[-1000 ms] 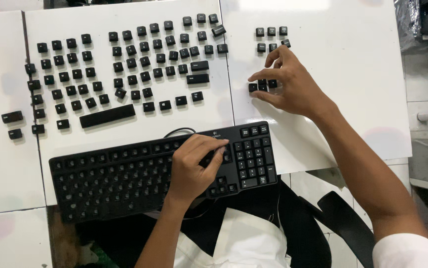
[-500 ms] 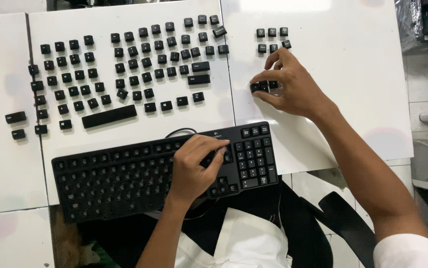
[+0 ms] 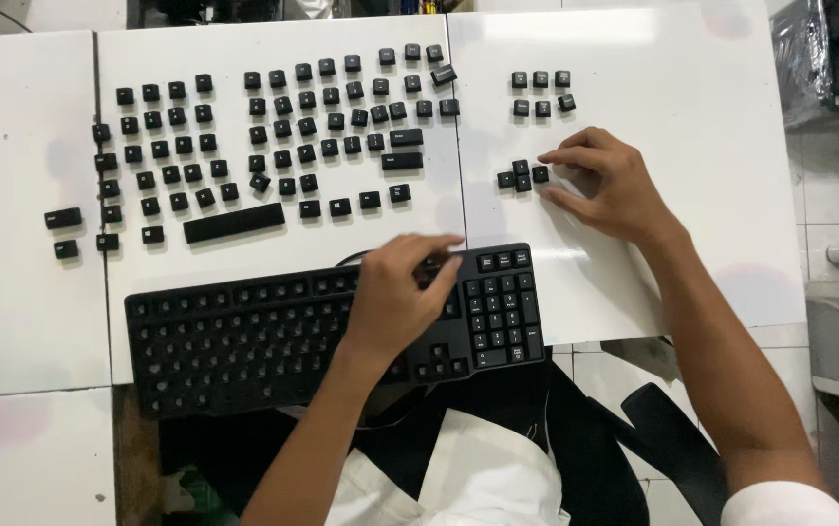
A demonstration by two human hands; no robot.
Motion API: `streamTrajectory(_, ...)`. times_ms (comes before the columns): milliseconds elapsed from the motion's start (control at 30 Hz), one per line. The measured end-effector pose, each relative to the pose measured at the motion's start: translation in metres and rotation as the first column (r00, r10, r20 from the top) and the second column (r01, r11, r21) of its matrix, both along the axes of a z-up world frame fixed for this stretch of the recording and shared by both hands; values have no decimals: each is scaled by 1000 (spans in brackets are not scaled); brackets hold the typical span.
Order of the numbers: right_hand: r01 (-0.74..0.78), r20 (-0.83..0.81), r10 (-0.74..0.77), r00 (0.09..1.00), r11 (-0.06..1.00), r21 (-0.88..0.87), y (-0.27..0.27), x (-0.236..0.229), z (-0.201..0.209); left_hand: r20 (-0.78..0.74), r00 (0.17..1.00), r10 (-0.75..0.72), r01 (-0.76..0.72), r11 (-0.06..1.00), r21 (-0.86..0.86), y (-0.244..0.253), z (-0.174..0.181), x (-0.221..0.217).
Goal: The person assembles a keyboard by placing individual keycaps onto the keyboard base one at a time. They pick up keycaps from a white table where they are arranged in rows and press them into the corresponding switch positions on the keyboard.
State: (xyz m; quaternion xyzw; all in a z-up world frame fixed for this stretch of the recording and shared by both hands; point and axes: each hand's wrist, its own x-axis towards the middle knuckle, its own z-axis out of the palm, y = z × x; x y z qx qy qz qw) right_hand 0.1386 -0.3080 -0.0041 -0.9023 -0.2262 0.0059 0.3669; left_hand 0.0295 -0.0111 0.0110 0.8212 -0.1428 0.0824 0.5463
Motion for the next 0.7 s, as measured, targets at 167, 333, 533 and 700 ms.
streamTrajectory(167, 21, 45, -22, 999, 1000, 17, -2, 0, -12, -17, 1000, -13, 16, 983, 185, -30, -37, 74)
streamTrajectory(333, 24, 78, -28, 997, 998, 52, -7, 0, -27, -13, 1000, -13, 16, 974, 227, -41, -52, 105)
streamTrajectory(533, 2, 96, -7, 995, 998, 60, -8, 1, -29, -1, 1000, -22, 21, 942, 335, -47, -51, 109)
streamTrajectory(700, 6, 92, -10, 996, 999, 42, -6, 0, -26, 18, 999, -50, 38, 912, 409, -49, -44, 109)
